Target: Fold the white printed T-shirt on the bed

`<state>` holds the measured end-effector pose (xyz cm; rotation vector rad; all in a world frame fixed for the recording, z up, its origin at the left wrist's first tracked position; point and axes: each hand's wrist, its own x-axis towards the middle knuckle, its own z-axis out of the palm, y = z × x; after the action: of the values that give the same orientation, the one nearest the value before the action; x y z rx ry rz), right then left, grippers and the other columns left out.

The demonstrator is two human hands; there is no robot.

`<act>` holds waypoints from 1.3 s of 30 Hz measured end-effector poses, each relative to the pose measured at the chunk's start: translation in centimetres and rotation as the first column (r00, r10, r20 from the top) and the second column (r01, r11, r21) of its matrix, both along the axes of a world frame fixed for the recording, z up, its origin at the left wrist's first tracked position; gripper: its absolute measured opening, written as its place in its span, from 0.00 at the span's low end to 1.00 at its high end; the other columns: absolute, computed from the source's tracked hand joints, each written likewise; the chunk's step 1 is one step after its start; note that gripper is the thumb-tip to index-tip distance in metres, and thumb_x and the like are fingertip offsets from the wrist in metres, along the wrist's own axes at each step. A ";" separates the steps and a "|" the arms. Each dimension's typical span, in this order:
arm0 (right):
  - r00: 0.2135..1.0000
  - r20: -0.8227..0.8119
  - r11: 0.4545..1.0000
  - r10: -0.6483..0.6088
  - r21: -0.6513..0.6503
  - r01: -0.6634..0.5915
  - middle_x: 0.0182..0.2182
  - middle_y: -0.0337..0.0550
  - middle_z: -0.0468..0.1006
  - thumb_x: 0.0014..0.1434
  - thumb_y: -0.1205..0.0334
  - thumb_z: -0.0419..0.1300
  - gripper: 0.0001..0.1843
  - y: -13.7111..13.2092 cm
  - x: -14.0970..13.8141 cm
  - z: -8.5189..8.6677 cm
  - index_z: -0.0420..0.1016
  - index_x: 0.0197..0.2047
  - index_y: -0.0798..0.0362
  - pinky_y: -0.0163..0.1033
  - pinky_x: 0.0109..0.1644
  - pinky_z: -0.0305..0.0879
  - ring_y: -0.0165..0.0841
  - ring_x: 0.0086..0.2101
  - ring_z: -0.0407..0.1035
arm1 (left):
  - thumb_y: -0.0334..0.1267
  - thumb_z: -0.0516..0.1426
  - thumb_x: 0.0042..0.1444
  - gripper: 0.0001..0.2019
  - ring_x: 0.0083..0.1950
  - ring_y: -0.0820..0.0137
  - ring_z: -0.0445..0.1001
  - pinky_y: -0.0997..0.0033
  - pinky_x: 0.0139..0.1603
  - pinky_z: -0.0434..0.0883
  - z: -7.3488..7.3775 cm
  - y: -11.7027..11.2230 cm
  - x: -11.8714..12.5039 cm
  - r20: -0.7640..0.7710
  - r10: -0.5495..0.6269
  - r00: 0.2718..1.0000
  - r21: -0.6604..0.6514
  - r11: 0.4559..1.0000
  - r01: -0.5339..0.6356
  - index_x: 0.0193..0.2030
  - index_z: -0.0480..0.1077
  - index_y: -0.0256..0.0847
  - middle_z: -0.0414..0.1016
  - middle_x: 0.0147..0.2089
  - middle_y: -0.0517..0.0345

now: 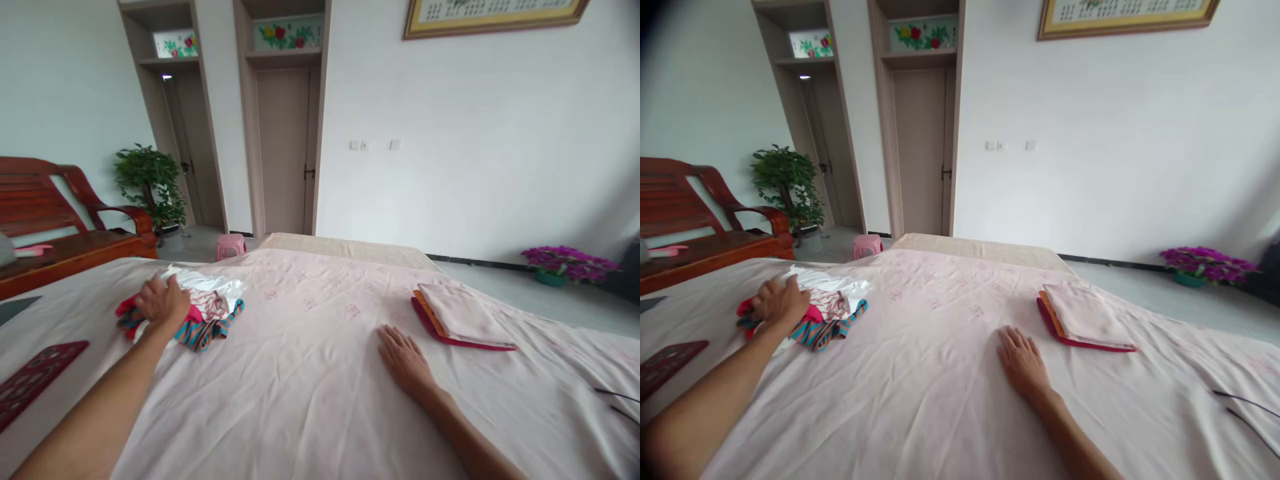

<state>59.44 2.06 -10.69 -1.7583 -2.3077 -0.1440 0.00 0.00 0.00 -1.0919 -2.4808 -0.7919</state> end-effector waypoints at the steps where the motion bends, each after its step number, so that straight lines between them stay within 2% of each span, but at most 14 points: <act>1: 1.000 -0.006 1.000 -0.002 0.003 0.002 0.68 0.45 0.61 0.69 0.51 0.44 0.29 0.0 -0.1 0.1 0.61 0.69 0.47 0.54 0.70 0.46 0.41 0.67 0.53 | 0.45 0.57 0.56 0.28 0.65 0.41 0.60 0.40 0.58 0.62 0.3 -0.1 -1.1 0.079 0.053 0.995 -0.018 0.999 -0.052 0.60 0.64 0.31 0.61 0.65 0.31; 5: 0.999 -0.031 1.000 -0.016 0.010 0.016 0.67 0.45 0.63 0.69 0.52 0.44 0.28 -0.4 -0.4 0.5 0.63 0.68 0.47 0.53 0.70 0.47 0.41 0.66 0.54 | 0.46 0.59 0.52 0.28 0.52 0.41 0.72 0.42 0.47 0.70 1.1 -0.8 -3.3 0.245 0.113 0.963 -0.036 0.994 -0.107 0.56 0.67 0.28 0.72 0.53 0.32; 8: 0.999 -0.036 1.000 -0.021 0.006 0.021 0.67 0.45 0.63 0.69 0.52 0.44 0.27 -0.5 -0.5 0.7 0.64 0.68 0.47 0.52 0.70 0.47 0.41 0.66 0.55 | 0.43 0.54 0.56 0.22 0.51 0.42 0.73 0.43 0.47 0.70 2.0 -0.4 -2.3 0.254 0.061 0.965 0.030 0.997 -0.071 0.53 0.69 0.31 0.74 0.51 0.35; 10: 0.999 -0.031 1.000 -0.019 0.005 0.019 0.66 0.45 0.63 0.68 0.52 0.44 0.28 -0.4 -0.5 0.7 0.64 0.68 0.48 0.52 0.70 0.47 0.41 0.66 0.55 | 0.43 0.51 0.59 0.21 0.51 0.47 0.74 0.49 0.48 0.71 2.9 0.4 0.0 0.231 0.005 0.973 0.096 0.995 -0.028 0.54 0.70 0.34 0.76 0.50 0.38; 13: 1.000 -0.027 1.000 -0.013 0.003 0.013 0.66 0.46 0.63 0.68 0.52 0.44 0.28 -0.2 -0.3 0.7 0.64 0.68 0.49 0.52 0.70 0.47 0.41 0.66 0.54 | 0.46 0.49 0.60 0.20 0.49 0.58 0.76 0.63 0.48 0.72 3.9 0.9 6.3 0.184 -0.209 0.960 0.220 0.961 0.167 0.52 0.72 0.41 0.79 0.47 0.49; 15: 0.999 -0.032 1.000 -0.010 -0.004 0.010 0.66 0.46 0.63 0.68 0.52 0.44 0.28 -0.2 -0.2 0.6 0.64 0.68 0.48 0.52 0.70 0.47 0.40 0.66 0.54 | 0.47 0.51 0.59 0.22 0.44 0.63 0.77 0.68 0.45 0.72 4.0 -0.2 12.0 0.209 -0.582 0.786 0.389 0.787 0.479 0.55 0.71 0.40 0.79 0.45 0.52; 17: 0.999 -0.041 1.000 -0.007 -0.016 0.006 0.66 0.45 0.63 0.69 0.52 0.43 0.28 -0.2 -0.1 0.7 0.64 0.67 0.48 0.51 0.70 0.47 0.40 0.66 0.54 | 0.48 0.56 0.57 0.24 0.38 0.66 0.77 0.71 0.40 0.72 3.4 -2.7 17.6 0.244 -0.839 0.486 0.347 0.543 0.765 0.58 0.71 0.41 0.80 0.42 0.55; 19: 0.999 -0.052 1.000 -0.004 -0.029 0.003 0.67 0.45 0.63 0.69 0.52 0.42 0.28 -0.4 -0.1 0.9 0.64 0.67 0.48 0.51 0.70 0.46 0.40 0.66 0.54 | 0.46 0.59 0.55 0.23 0.36 0.67 0.77 0.71 0.38 0.72 2.2 -5.6 22.1 0.323 -0.921 0.217 0.194 0.289 0.937 0.58 0.71 0.45 0.80 0.39 0.57; 21: 0.998 -0.063 0.999 -0.003 -0.033 0.001 0.67 0.45 0.63 0.70 0.53 0.41 0.28 -0.6 -0.1 1.2 0.64 0.67 0.49 0.50 0.70 0.46 0.40 0.66 0.54 | 0.46 0.57 0.59 0.16 0.37 0.67 0.78 0.70 0.39 0.72 0.6 -7.9 24.6 0.322 -0.929 0.181 0.092 0.221 0.971 0.51 0.76 0.48 0.81 0.37 0.58; 23: 0.998 -0.070 0.999 0.000 -0.033 -0.002 0.66 0.46 0.63 0.70 0.54 0.41 0.27 -0.8 -0.1 1.4 0.65 0.67 0.50 0.50 0.70 0.47 0.40 0.66 0.54 | 0.45 0.53 0.62 0.13 0.40 0.66 0.79 0.68 0.44 0.72 -1.4 -8.9 25.2 0.229 -0.938 0.258 0.034 0.273 0.961 0.46 0.77 0.49 0.81 0.39 0.56; 28: 0.996 -0.087 0.999 0.000 -0.039 -0.004 0.66 0.46 0.64 0.70 0.55 0.43 0.26 -1.0 -0.2 1.7 0.66 0.66 0.50 0.48 0.69 0.47 0.39 0.65 0.55 | 0.39 0.52 0.62 0.14 0.53 0.61 0.75 0.60 0.56 0.69 -6.9 -7.2 22.3 0.015 -0.826 0.563 -0.022 0.563 0.826 0.52 0.74 0.45 0.78 0.50 0.50; 30: 0.996 -0.089 0.999 0.001 -0.034 -0.004 0.66 0.47 0.65 0.70 0.55 0.44 0.25 -1.1 -0.2 1.7 0.66 0.66 0.51 0.47 0.69 0.47 0.40 0.65 0.55 | 0.38 0.53 0.61 0.17 0.57 0.59 0.73 0.59 0.59 0.68 -8.7 -6.3 21.1 -0.008 -0.763 0.647 -0.067 0.646 0.761 0.55 0.72 0.42 0.76 0.54 0.48; 34: 0.995 -0.098 0.999 0.000 -0.033 -0.003 0.65 0.47 0.65 0.69 0.55 0.46 0.25 -1.2 -0.3 1.8 0.67 0.65 0.52 0.46 0.69 0.46 0.40 0.65 0.55 | 0.40 0.50 0.63 0.18 0.60 0.59 0.70 0.59 0.61 0.66 -10.3 -5.5 20.5 -0.025 -0.735 0.677 -0.146 0.673 0.725 0.56 0.71 0.40 0.74 0.58 0.46; 39: 0.994 -0.112 0.998 -0.005 -0.057 -0.002 0.65 0.47 0.65 0.69 0.56 0.47 0.24 -1.7 -0.3 2.2 0.67 0.65 0.51 0.45 0.69 0.45 0.40 0.65 0.55 | 0.41 0.49 0.64 0.17 0.58 0.60 0.72 0.61 0.60 0.67 -9.9 -5.4 21.2 -0.039 -0.747 0.664 -0.184 0.658 0.730 0.54 0.72 0.42 0.75 0.56 0.48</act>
<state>59.15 0.32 -8.52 -1.7477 -2.2515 0.0207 21.20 -5.40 -9.91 -2.2134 -1.9652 -0.6952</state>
